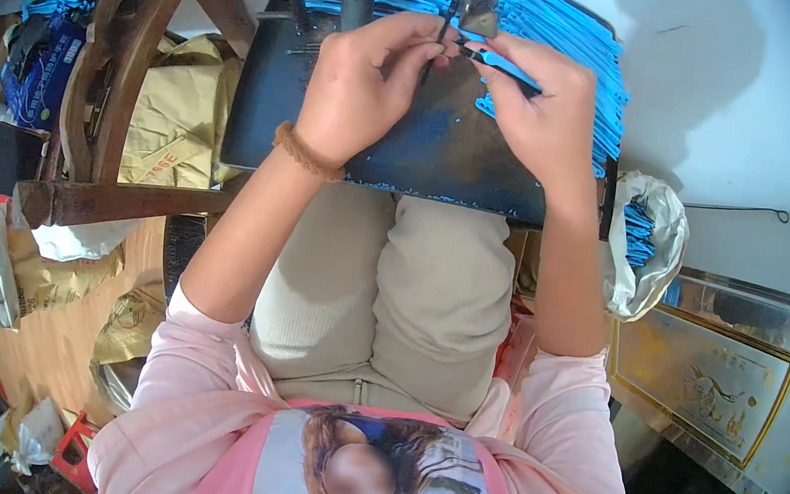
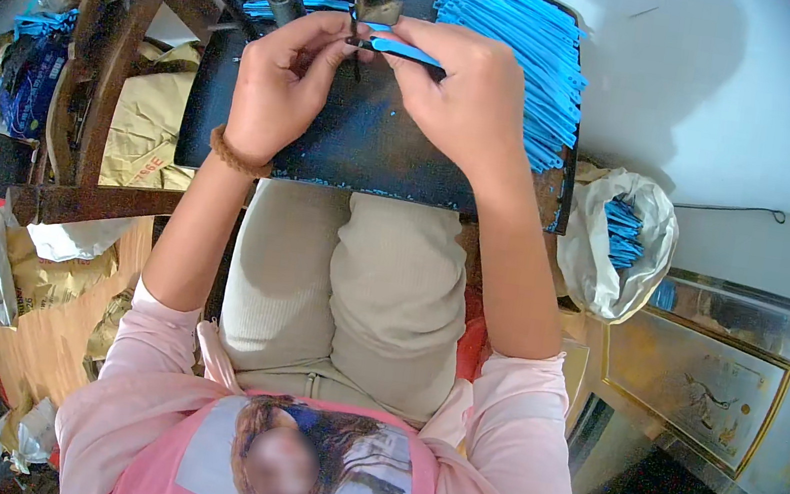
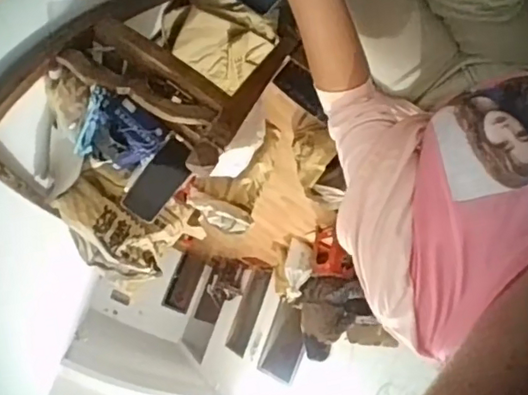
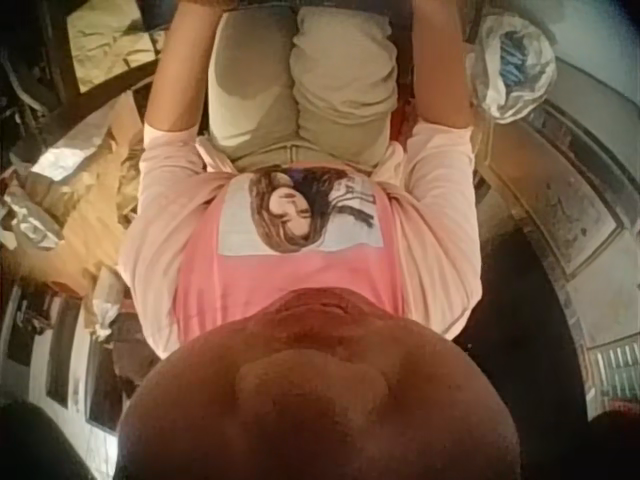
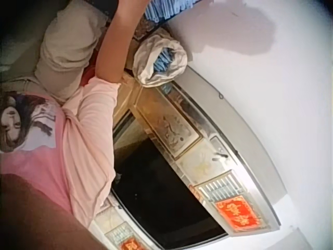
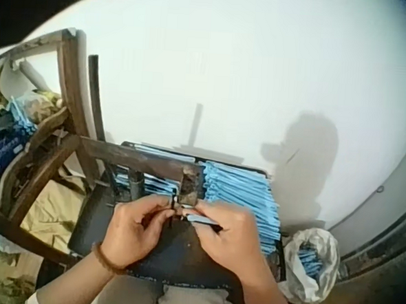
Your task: Assembling small blue plastic components on a production floor.
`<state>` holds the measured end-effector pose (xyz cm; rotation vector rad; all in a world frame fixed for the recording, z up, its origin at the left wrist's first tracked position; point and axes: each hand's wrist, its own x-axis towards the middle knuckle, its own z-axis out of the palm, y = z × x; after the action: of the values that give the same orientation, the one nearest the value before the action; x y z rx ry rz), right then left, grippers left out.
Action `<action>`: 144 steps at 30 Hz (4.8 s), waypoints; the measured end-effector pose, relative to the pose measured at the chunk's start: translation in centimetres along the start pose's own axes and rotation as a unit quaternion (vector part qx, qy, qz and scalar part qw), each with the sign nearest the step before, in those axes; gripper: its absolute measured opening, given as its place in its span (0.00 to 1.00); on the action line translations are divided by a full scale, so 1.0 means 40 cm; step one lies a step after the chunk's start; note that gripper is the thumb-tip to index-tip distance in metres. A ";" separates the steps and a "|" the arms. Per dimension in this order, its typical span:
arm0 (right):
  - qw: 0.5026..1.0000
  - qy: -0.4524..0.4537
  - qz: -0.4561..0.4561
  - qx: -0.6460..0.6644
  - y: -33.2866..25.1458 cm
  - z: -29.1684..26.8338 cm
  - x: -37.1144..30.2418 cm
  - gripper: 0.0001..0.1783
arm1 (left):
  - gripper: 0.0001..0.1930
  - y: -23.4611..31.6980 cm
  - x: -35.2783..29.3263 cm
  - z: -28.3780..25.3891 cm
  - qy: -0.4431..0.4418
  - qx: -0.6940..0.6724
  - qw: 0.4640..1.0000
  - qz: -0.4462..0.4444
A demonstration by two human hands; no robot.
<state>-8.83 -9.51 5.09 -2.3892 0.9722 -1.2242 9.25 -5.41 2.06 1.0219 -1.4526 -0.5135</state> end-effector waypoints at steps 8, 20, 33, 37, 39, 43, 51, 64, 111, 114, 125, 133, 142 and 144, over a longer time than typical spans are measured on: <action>0.998 0.047 -0.031 0.026 -0.063 0.049 -0.029 0.12 | 0.07 0.049 -0.047 -0.049 -0.017 -0.063 0.995 -0.079; 0.983 -0.149 0.026 -0.107 -0.079 0.057 -0.109 0.17 | 0.07 0.116 -0.092 -0.146 -0.119 0.173 0.964 -0.164; 0.971 -0.236 0.038 0.002 -0.133 0.046 -0.106 0.11 | 0.09 0.080 -0.129 -0.175 -0.112 0.186 0.972 -0.088; 0.978 -0.201 0.043 0.033 -0.141 0.042 -0.110 0.11 | 0.08 0.078 -0.145 -0.178 -0.096 0.187 0.975 -0.072; 0.984 -0.169 0.045 0.028 -0.131 0.029 -0.114 0.11 | 0.08 0.074 -0.149 -0.178 -0.085 0.190 0.976 -0.066; 0.993 -0.085 0.076 -0.014 -0.122 -0.014 -0.116 0.13 | 0.10 0.074 -0.142 -0.188 -0.075 0.184 0.979 -0.044; 0.975 -0.044 0.082 -0.204 -0.057 -0.097 -0.104 0.16 | 0.08 0.077 -0.069 -0.195 -0.087 0.277 0.955 0.057; 0.953 -0.104 0.060 -0.279 -0.028 -0.068 -0.090 0.16 | 0.13 0.021 -0.036 -0.149 -0.140 0.407 0.899 0.077; 0.996 0.062 0.024 0.057 -0.049 0.044 -0.036 0.10 | 0.06 0.046 -0.012 -0.038 -0.018 0.091 0.996 -0.001; 0.995 0.070 0.020 0.068 -0.042 0.053 -0.030 0.09 | 0.06 0.040 -0.008 -0.028 -0.010 0.092 0.996 0.006; 0.987 0.088 0.055 0.127 -0.031 0.060 -0.026 0.08 | 0.05 0.016 0.001 -0.019 -0.001 0.066 0.997 0.033; 0.994 0.054 0.020 0.097 -0.027 0.038 -0.010 0.08 | 0.06 0.017 0.005 -0.019 -0.016 0.082 0.996 0.022; 0.993 0.049 0.058 0.089 -0.033 0.035 -0.013 0.07 | 0.06 -0.001 0.009 -0.017 -0.003 0.063 0.997 0.042; 0.995 0.058 0.031 0.074 -0.033 0.031 -0.017 0.08 | 0.06 0.003 0.007 -0.016 -0.004 0.055 0.997 0.044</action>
<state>-7.54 -8.16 4.63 -2.1791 0.9467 -1.3737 9.85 -5.42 2.40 1.0378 -1.5397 -0.3777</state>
